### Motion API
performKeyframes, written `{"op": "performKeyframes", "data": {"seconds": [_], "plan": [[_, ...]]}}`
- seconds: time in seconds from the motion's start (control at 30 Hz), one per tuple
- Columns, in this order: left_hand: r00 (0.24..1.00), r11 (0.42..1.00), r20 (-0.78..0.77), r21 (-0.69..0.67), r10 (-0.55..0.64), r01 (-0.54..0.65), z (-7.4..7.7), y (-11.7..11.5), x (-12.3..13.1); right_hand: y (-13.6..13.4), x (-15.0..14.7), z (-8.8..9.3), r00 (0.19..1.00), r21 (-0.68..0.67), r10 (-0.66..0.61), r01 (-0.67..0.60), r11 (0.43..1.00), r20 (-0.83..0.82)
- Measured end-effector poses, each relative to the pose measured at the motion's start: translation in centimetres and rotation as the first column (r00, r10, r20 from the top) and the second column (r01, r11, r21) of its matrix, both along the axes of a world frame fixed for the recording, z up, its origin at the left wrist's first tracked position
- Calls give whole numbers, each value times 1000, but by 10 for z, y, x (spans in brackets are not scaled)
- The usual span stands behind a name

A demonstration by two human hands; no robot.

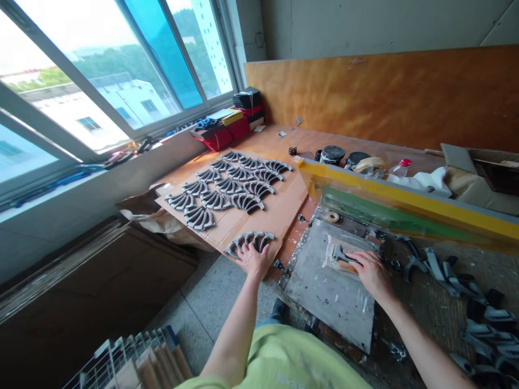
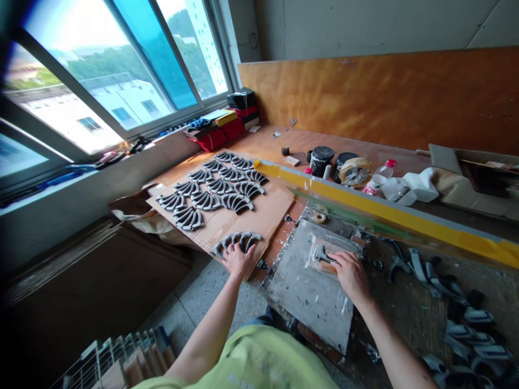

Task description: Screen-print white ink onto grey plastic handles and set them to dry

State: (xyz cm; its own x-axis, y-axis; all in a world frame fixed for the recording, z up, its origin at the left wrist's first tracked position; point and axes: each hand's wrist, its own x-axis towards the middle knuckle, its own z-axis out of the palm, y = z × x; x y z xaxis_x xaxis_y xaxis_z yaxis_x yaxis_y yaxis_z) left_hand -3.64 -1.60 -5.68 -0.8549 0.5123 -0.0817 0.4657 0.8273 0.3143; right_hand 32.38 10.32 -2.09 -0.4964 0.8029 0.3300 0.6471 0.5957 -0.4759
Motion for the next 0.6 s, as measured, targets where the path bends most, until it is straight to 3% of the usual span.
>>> {"op": "performKeyframes", "data": {"seconds": [0.13,0.27,0.4,0.6], "plan": [[1000,999,-6,-34,-17,16,-5,13,-9,-4,-5,0,998,49,6,-9,999,64],[972,972,-14,-27,-233,233,-2,0,-40,-5,-5,-3,997,75,-9,3,997,76],[899,899,-18,-23,-438,438,3,-7,-98,-4,-4,-9,998,92,-32,27,995,55],[878,878,-39,-57,-477,475,5,23,-192,-10,0,-20,994,108,-55,44,993,99]]}}
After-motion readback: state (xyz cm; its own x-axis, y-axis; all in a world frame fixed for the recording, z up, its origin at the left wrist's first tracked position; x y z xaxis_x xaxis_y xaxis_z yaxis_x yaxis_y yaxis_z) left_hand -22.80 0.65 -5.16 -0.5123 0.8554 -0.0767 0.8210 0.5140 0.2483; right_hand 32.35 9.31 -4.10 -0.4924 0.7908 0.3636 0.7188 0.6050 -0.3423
